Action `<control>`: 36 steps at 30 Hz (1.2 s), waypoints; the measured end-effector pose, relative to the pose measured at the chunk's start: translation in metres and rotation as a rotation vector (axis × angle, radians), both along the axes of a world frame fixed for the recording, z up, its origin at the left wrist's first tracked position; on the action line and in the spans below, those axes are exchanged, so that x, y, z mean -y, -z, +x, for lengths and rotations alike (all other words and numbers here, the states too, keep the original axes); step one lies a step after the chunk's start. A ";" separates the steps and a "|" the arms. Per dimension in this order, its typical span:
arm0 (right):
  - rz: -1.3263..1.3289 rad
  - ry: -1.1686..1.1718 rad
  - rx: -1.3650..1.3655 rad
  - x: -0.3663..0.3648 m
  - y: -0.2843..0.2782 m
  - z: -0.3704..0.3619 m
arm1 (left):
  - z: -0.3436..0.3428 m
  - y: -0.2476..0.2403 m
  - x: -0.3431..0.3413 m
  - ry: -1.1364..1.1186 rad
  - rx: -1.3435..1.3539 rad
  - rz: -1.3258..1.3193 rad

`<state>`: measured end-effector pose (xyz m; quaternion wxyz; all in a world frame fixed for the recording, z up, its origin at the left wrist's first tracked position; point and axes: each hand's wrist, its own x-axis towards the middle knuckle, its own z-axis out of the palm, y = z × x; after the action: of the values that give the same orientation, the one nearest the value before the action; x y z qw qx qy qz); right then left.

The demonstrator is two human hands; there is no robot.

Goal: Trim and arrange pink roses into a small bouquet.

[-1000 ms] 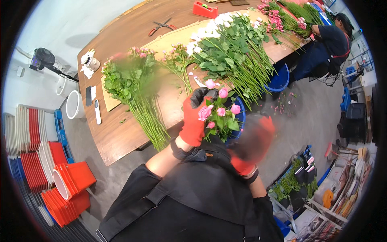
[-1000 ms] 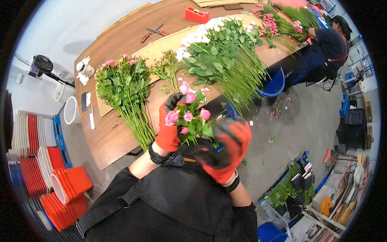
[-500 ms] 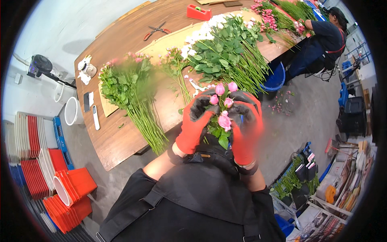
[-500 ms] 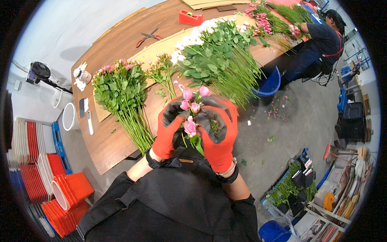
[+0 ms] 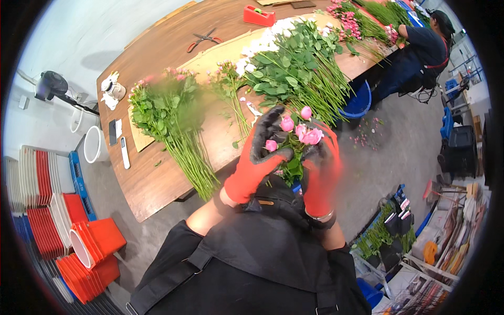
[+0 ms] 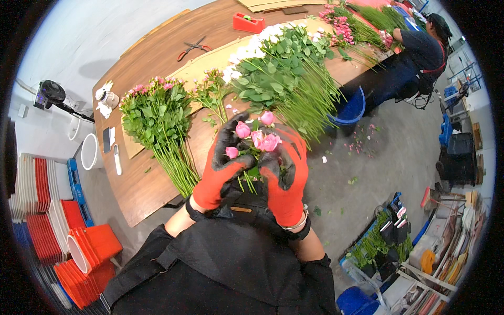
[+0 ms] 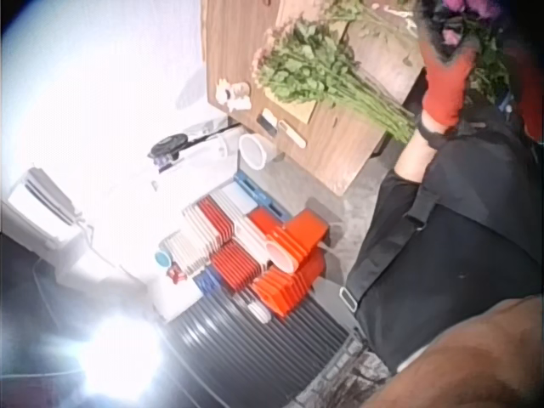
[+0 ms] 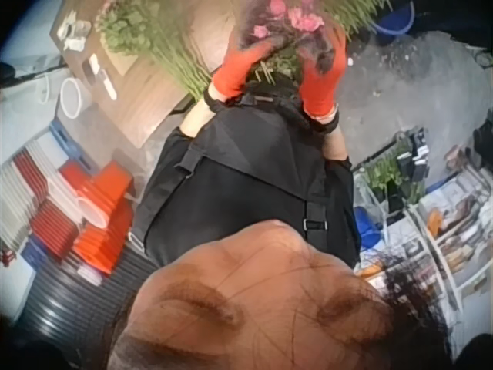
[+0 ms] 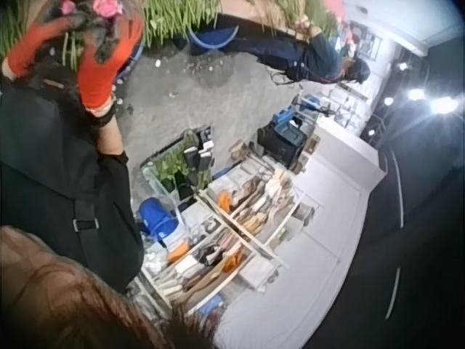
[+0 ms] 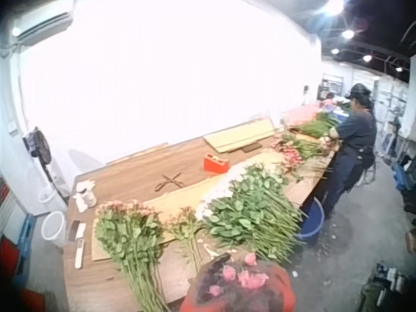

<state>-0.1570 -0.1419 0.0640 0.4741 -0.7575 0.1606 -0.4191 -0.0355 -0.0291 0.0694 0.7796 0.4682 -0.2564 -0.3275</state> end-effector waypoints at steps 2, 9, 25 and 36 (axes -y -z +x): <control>0.043 0.012 -0.013 -0.001 -0.001 0.002 | 0.005 0.001 0.001 0.125 -0.093 -0.033; -0.021 0.015 0.030 -0.013 -0.011 0.010 | 0.006 0.012 -0.001 0.088 0.060 0.011; 0.382 -0.021 0.144 -0.009 -0.011 0.002 | -0.006 0.020 -0.003 -0.115 0.035 0.051; 0.176 0.001 -0.001 -0.005 -0.007 -0.001 | -0.011 0.013 0.000 -0.146 0.184 0.130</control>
<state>-0.1578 -0.1369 0.0712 0.5383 -0.7131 0.1974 -0.4034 -0.0462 -0.0294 0.0562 0.7426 0.5631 -0.2704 -0.2415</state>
